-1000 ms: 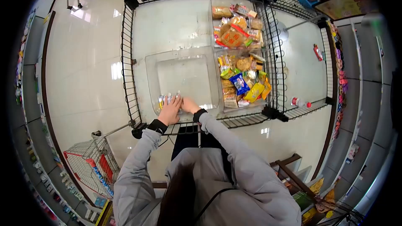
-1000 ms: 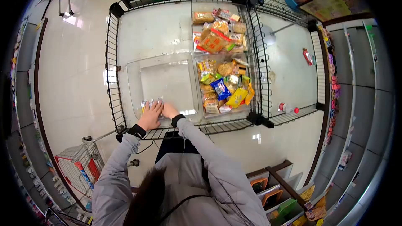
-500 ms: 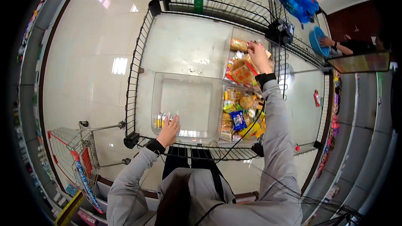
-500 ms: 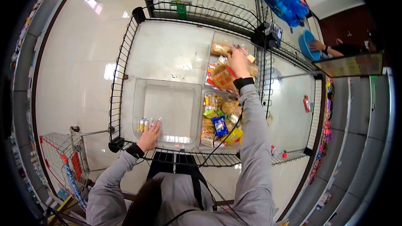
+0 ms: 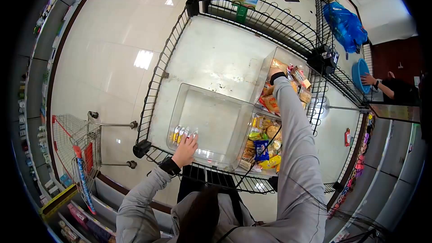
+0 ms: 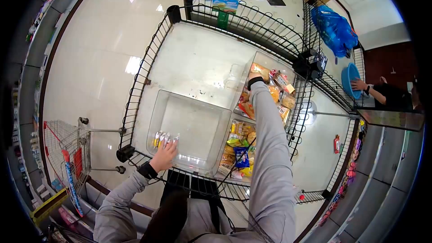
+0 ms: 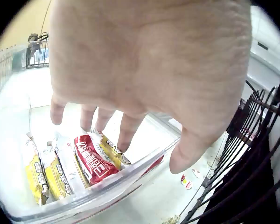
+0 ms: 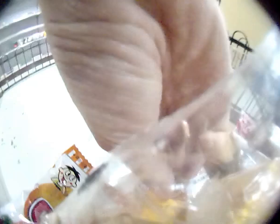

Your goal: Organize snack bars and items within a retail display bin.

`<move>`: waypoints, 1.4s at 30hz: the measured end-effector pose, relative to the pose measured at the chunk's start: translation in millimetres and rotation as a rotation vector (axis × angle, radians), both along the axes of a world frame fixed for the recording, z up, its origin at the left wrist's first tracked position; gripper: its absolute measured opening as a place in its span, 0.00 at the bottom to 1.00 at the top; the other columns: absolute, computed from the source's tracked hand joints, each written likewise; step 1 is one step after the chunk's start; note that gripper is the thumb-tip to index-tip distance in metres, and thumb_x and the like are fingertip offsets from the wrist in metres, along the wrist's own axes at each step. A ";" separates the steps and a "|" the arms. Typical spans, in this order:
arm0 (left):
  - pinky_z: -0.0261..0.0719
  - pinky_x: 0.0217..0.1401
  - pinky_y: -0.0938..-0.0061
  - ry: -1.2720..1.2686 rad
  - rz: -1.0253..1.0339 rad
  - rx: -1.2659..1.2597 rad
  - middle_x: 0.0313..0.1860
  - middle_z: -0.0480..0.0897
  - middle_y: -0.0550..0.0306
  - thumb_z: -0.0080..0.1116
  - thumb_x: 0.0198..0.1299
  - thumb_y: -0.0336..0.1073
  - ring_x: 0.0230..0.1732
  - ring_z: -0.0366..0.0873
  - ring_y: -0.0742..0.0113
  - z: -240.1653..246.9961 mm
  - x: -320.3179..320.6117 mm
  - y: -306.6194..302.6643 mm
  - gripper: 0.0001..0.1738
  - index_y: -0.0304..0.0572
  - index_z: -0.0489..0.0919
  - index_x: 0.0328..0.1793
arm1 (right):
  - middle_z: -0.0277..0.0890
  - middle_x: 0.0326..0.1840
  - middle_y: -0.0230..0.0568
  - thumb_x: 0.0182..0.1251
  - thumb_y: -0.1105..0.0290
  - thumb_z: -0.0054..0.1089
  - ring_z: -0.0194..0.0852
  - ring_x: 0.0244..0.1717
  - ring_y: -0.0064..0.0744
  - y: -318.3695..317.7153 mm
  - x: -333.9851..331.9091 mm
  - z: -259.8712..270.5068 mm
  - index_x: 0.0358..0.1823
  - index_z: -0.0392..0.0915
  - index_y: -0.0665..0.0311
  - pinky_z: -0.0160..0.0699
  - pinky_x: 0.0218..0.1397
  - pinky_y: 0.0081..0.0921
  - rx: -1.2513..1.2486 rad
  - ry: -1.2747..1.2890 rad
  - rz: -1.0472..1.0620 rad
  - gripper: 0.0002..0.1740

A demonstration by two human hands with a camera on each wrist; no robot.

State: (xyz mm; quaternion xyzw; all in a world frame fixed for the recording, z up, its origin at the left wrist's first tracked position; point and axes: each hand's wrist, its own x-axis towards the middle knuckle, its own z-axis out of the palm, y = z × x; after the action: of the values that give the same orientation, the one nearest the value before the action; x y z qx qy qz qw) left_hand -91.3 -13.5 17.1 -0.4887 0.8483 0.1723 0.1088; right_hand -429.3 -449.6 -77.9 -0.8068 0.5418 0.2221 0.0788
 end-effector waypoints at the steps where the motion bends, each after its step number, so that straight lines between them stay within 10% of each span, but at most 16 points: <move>1: 0.50 0.68 0.45 -0.001 0.000 0.002 0.66 0.61 0.42 0.66 0.37 0.47 0.68 0.56 0.49 0.8 1.3 1.5 0.35 0.35 0.73 0.51 | 0.79 0.40 0.51 0.51 0.65 0.57 0.79 0.44 0.45 -0.2 -3.6 -13.2 0.37 0.82 0.62 0.77 0.45 0.35 -0.011 0.035 -0.017 0.13; 7: 0.51 0.67 0.45 -0.037 0.003 0.047 0.67 0.59 0.42 0.66 0.37 0.46 0.66 0.58 0.48 -0.1 -1.7 0.5 0.36 0.38 0.71 0.55 | 0.80 0.40 0.50 0.61 0.68 0.43 0.79 0.43 0.45 5.1 -3.5 -1.0 0.37 0.82 0.61 0.78 0.43 0.36 0.008 0.215 0.083 0.15; 11: 0.51 0.67 0.45 -0.023 0.018 0.024 0.67 0.59 0.43 0.66 0.36 0.46 0.67 0.57 0.48 -3.3 -0.6 2.7 0.37 0.38 0.71 0.55 | 0.79 0.35 0.51 0.54 0.67 0.55 0.78 0.40 0.48 0.0 -40.5 18.2 0.32 0.79 0.64 0.77 0.41 0.38 -0.147 0.017 0.051 0.10; 20: 0.50 0.68 0.44 -0.037 -0.020 -0.006 0.66 0.60 0.43 0.66 0.36 0.44 0.66 0.57 0.48 -10.5 -0.5 6.5 0.37 0.38 0.71 0.55 | 0.76 0.29 0.51 0.46 0.60 0.61 0.75 0.34 0.55 55.4 -55.9 213.9 0.32 0.69 0.65 0.73 0.35 0.39 -0.312 -0.642 -0.233 0.18; 26: 0.50 0.68 0.44 0.014 -0.020 -0.033 0.66 0.60 0.42 0.64 0.35 0.40 0.66 0.59 0.48 -19.8 2.4 8.1 0.36 0.37 0.70 0.55 | 0.77 0.29 0.38 0.48 0.70 0.62 0.75 0.29 0.25 221.5 51.5 297.3 0.37 0.73 0.68 0.75 0.34 0.23 0.226 -1.328 -0.459 0.15; 32: 0.49 0.69 0.45 0.034 -0.032 -0.039 0.64 0.64 0.45 0.63 0.37 0.45 0.66 0.60 0.53 -19.0 9.3 5.6 0.38 0.34 0.69 0.57 | 0.76 0.29 0.60 0.42 0.61 0.64 0.76 0.34 0.59 337.4 158.3 132.7 0.31 0.72 0.74 0.76 0.38 0.42 0.333 -0.843 -0.506 0.22; 42: 0.47 0.69 0.44 0.066 -0.014 -0.032 0.65 0.63 0.44 0.65 0.37 0.44 0.66 0.59 0.52 -14.3 14.4 4.7 0.45 0.32 0.63 0.63 | 0.75 0.21 0.56 0.42 0.62 0.64 0.76 0.25 0.51 382.3 200.7 -13.3 0.20 0.74 0.70 0.72 0.29 0.39 0.357 -0.871 -0.430 0.16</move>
State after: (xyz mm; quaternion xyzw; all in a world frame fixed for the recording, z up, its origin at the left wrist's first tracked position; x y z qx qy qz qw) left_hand -76.9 -8.8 2.7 -0.4785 0.8575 0.1739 0.0743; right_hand -228.6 -67.3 -91.2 -0.6688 0.5661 -0.0667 0.4773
